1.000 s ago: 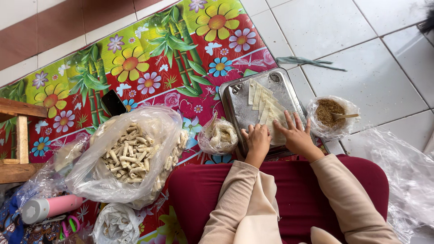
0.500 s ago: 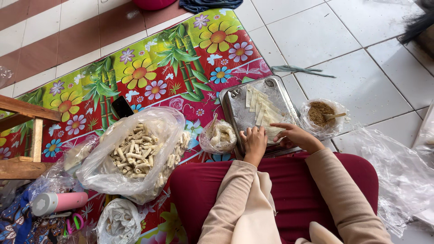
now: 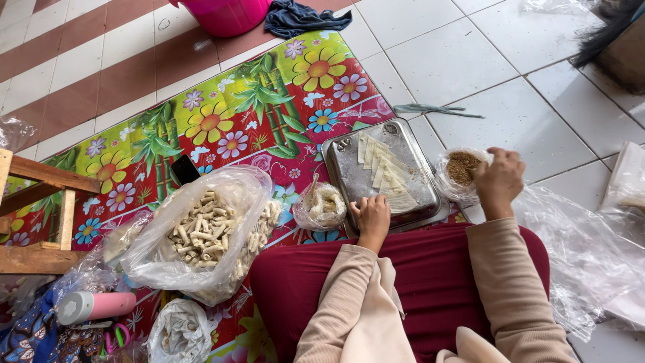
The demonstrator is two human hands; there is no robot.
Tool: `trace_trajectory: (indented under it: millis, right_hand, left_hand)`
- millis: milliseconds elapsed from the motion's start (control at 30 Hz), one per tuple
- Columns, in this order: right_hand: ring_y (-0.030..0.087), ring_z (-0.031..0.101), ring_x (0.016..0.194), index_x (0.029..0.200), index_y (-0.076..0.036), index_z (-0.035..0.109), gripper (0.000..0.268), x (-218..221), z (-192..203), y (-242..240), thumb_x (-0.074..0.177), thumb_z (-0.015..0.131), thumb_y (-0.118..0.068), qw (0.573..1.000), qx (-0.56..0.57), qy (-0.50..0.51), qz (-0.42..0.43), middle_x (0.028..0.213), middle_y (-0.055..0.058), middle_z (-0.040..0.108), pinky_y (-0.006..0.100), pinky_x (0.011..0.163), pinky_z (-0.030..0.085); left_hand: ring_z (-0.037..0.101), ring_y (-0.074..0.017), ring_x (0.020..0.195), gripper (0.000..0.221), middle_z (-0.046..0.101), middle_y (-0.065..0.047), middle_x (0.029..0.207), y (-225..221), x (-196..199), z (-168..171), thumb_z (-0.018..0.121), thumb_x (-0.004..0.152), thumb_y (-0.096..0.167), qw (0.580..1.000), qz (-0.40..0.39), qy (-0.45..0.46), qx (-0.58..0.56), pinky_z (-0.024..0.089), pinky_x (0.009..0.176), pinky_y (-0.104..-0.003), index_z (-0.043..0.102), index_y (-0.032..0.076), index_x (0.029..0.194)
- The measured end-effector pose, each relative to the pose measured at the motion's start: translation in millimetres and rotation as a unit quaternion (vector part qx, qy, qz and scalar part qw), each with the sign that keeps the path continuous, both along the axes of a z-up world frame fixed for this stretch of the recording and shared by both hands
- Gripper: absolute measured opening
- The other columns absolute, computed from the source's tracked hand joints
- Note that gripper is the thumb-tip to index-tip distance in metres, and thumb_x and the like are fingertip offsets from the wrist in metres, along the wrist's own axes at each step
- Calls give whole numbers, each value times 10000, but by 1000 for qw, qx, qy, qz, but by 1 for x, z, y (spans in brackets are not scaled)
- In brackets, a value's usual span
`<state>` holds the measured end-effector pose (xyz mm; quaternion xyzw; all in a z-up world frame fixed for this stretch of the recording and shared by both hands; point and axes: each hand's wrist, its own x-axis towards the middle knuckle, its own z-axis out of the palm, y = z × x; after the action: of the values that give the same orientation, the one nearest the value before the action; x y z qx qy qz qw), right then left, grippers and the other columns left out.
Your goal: The person prepares spring rolls by placing a portion of filling onto a wrapper with a wooden spoon, folding the wrapper around the filling, and rolling it into a cylinder.
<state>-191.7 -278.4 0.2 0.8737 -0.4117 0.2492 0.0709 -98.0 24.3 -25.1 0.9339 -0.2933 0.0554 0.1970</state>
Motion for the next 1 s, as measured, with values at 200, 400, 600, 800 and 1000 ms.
trace_trajectory:
  millis: [200, 400, 600, 800, 1000]
  right_hand:
    - [305, 705, 945, 1217, -246, 750, 281, -21, 12, -21, 965, 728, -369, 938, 342, 45, -40, 1005, 125, 762, 455, 807, 546]
    - [317, 724, 918, 1163, -132, 741, 249, 3, 6, -11, 1020, 667, -321, 941, 336, -49, 4, 1009, 130, 762, 451, 791, 556]
    - [322, 723, 840, 1090, -20, 743, 222, 2, -8, -22, 1060, 624, -205, 933, 318, -166, 23, 986, 186, 750, 438, 770, 565]
    - [228, 693, 729, 1001, 25, 715, 152, 3, -11, -30, 1002, 622, -95, 906, 336, -258, 4, 885, 154, 726, 373, 664, 553]
    - [178, 683, 706, 1021, 17, 694, 127, -6, -9, -31, 1007, 593, -58, 883, 334, -329, 28, 867, 122, 718, 331, 620, 546]
  left_hand:
    - [554, -273, 1141, 454, 671, -61, 1124, 5, -10, 15, 823, 805, 324, 997, 21, 76, 16, 254, 1054, -579, 650, 144, 1184]
    - [557, -259, 1150, 458, 663, -46, 1128, 9, -10, 11, 853, 787, 277, 998, 13, 57, 23, 266, 1062, -554, 655, 155, 1182]
    - [573, -245, 1116, 401, 677, -40, 1095, 4, -4, 3, 834, 800, 271, 998, 13, 57, 12, 255, 1065, -553, 665, 144, 1141]
    - [602, -225, 1068, 274, 706, -20, 1041, 3, -3, 1, 783, 863, 250, 999, 12, 39, 3, 285, 1054, -499, 683, 149, 1097]
    - [623, -223, 1038, 247, 759, -21, 1004, 4, -2, 3, 743, 887, 235, 996, 18, 68, -51, 279, 1038, -494, 673, 134, 1102]
